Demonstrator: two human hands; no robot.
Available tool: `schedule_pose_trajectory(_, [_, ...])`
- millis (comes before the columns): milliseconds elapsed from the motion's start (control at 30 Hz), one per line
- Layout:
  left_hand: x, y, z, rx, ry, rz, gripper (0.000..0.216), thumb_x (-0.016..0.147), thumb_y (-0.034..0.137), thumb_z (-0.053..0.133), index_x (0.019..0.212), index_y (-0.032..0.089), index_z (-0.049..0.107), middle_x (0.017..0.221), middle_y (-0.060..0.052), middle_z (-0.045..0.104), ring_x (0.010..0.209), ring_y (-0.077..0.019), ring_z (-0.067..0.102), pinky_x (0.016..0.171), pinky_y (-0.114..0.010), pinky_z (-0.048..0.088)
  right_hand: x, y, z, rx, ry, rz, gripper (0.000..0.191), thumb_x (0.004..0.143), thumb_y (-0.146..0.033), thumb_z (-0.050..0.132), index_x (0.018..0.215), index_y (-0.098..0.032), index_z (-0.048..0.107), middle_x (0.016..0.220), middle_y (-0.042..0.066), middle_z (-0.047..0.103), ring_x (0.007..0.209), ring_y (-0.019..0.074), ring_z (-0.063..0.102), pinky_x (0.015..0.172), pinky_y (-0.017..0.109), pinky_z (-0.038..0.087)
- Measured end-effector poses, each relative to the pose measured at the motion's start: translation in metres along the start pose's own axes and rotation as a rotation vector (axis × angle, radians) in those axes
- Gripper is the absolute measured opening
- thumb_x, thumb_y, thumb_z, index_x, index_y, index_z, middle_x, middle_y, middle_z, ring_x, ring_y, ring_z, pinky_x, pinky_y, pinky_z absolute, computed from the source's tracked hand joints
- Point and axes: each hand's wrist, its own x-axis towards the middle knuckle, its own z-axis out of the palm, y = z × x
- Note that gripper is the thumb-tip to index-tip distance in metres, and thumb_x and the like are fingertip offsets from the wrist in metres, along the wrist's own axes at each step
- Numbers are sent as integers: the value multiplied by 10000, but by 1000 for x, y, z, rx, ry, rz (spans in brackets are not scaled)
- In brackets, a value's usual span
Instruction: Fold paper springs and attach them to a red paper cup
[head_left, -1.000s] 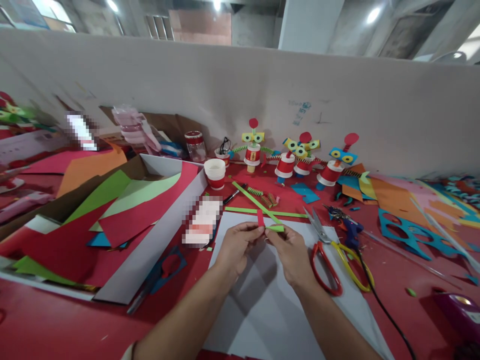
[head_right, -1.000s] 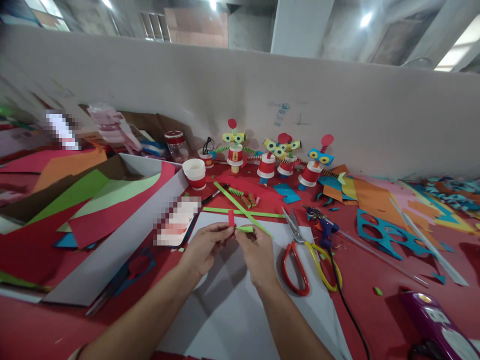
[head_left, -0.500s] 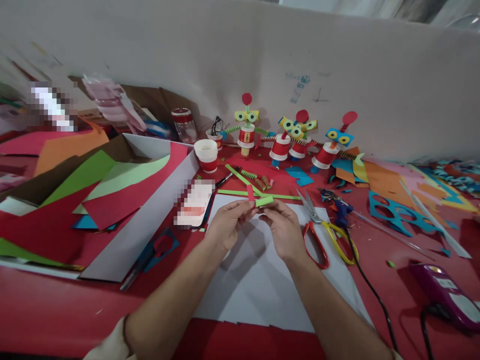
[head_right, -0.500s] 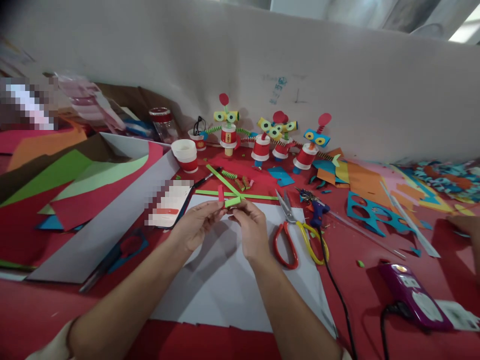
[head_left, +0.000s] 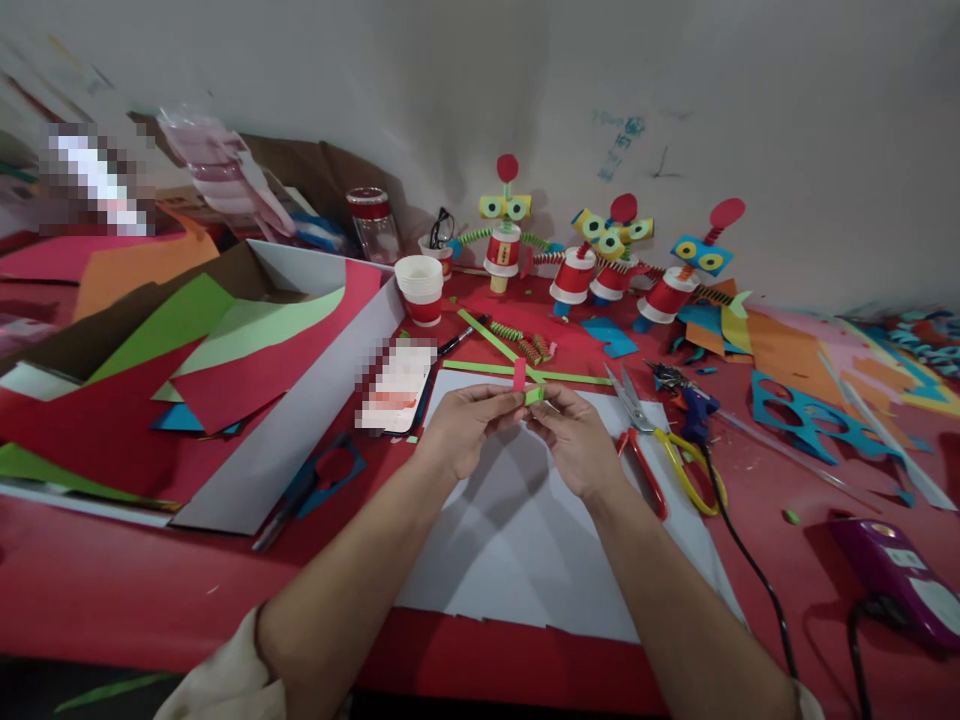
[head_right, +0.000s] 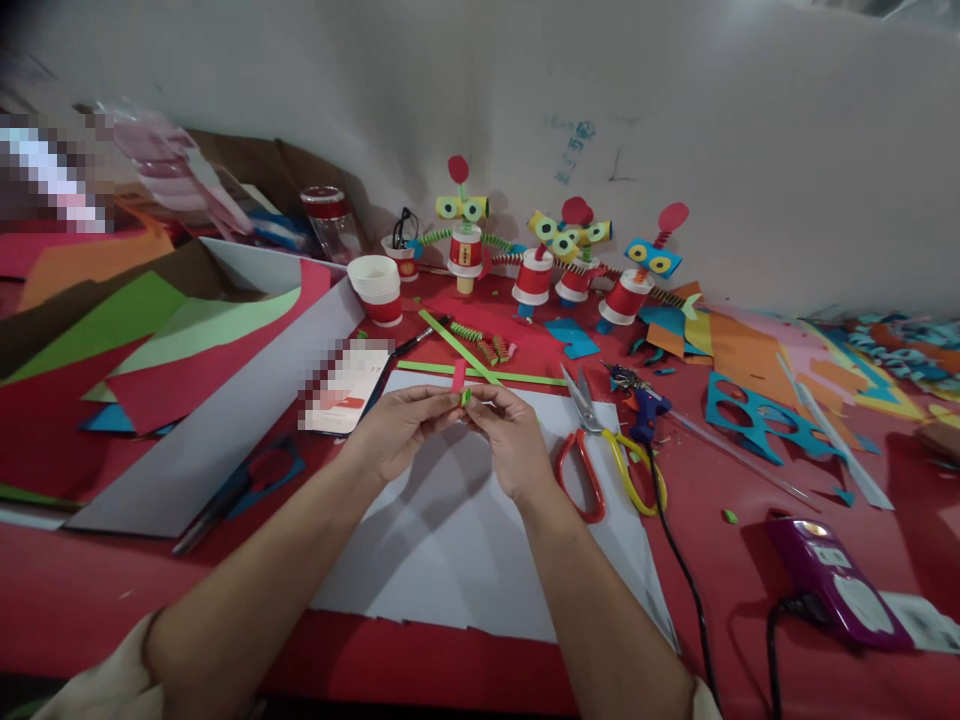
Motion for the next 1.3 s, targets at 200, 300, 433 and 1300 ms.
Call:
schedule_pose_trajectory(200, [-3, -1, 2, 90, 3, 74, 138, 535, 183, 798, 634, 125, 722, 662, -36, 689, 647, -117, 613, 759, -293, 503, 1, 0, -2, -85, -10, -46, 159, 648, -328, 784, 762, -237, 722, 751, -26, 688, 709, 119, 604, 753, 285, 480])
schedule_pose_trajectory(300, [-3, -2, 3, 114, 11, 101, 117, 540, 170, 767, 643, 131, 728, 646, -28, 680, 636, -116, 605, 760, -298, 493, 1, 0, -2, -101, -11, -59, 156, 661, -323, 776, 778, -234, 725, 740, -24, 695, 707, 124, 615, 781, 302, 483])
schedule_pose_trajectory(433, [-4, -2, 2, 124, -50, 129, 79, 553, 166, 728, 626, 138, 726, 632, -34, 680, 650, -141, 616, 808, -337, 493, 1, 0, -1, -83, 13, -100, 168, 665, -314, 773, 801, -228, 725, 746, -20, 701, 698, 132, 629, 803, 330, 498])
schedule_pose_trajectory(1300, [-3, 3, -3, 105, -93, 128, 145, 615, 250, 787, 694, 138, 740, 706, -41, 708, 695, -133, 639, 812, -308, 508, -7, -11, 4, 23, 57, -81, 160, 638, -300, 735, 768, -216, 692, 742, -16, 671, 707, 137, 625, 784, 336, 520])
